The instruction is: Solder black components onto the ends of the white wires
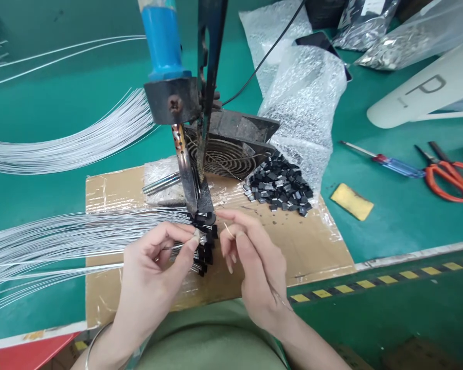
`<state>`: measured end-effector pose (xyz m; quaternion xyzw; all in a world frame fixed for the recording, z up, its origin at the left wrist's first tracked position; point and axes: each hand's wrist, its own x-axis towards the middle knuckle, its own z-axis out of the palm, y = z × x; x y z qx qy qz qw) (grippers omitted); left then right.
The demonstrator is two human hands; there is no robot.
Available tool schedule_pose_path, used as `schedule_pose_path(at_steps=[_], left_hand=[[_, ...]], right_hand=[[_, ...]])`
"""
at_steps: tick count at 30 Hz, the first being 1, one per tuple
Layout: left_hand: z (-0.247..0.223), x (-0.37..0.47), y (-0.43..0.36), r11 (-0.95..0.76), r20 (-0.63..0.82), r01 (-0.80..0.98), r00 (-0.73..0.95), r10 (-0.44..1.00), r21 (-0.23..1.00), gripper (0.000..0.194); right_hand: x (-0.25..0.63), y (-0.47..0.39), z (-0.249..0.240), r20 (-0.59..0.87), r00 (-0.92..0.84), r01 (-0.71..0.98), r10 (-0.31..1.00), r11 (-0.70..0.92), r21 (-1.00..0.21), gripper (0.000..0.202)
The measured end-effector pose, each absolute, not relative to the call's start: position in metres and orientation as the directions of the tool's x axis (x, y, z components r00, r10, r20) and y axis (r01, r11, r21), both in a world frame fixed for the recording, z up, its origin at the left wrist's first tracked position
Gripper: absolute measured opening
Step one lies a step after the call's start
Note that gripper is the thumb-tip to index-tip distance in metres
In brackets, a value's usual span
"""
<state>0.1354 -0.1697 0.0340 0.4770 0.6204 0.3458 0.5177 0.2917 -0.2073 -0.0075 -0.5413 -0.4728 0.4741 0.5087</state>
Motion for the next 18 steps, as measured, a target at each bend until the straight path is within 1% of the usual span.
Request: schedule_pose_path(at_steps=[2,3,5,6,8,9,12,14,18], left_hand=[[0.033,0.133,-0.167,0.298,-0.308,0.235,0.006,0.952,0.925,0.012],[0.033,0.133,-0.166,0.297,-0.307,0.235,0.007,0.952,0.925,0.012],[0.033,0.132,-0.164,0.301,-0.311,0.241,0.002,0.951,0.923,0.011],[0.034,0.132,-0.163,0.298,-0.309,0.248,0.006,0.951,0.922,0.011],[0.034,0.131,-0.161,0.286,-0.301,0.255,0.02,0.953,0.924,0.011],[0.034,0.131,-0.16,0.28,-0.295,0.255,0.022,0.955,0.926,0.01],[0.034,0.131,-0.156,0.264,-0.277,0.25,0.016,0.961,0.931,0.01],[0.034,0.13,-0.154,0.253,-0.264,0.255,0.008,0.965,0.933,0.009],[0.034,0.13,-0.151,0.242,-0.249,0.243,-0.001,0.968,0.939,0.009]], right_hand=[[0.295,-0.209,-0.005,-0.041,0.09,0.029,0.995,-0.044,-0.999,0.033],[0.297,-0.209,-0.004,-0.044,0.092,0.035,0.995,-0.048,-0.998,0.029],[0.301,-0.209,-0.003,-0.051,0.104,0.067,0.993,-0.058,-0.996,0.014],[0.303,-0.208,-0.002,-0.049,0.112,0.087,0.992,-0.059,-0.994,0.016],[0.306,-0.206,0.0,-0.022,0.106,0.115,0.994,-0.035,-0.993,0.027],[0.307,-0.204,0.001,-0.003,0.093,0.115,0.996,-0.014,-0.993,0.028],[0.306,-0.198,0.004,0.038,0.069,0.083,0.997,0.032,-0.996,0.021],[0.303,-0.195,0.007,0.05,0.084,0.078,0.995,0.044,-0.996,0.017],[0.297,-0.19,0.01,0.031,0.081,0.066,0.996,0.026,-0.998,0.018]])
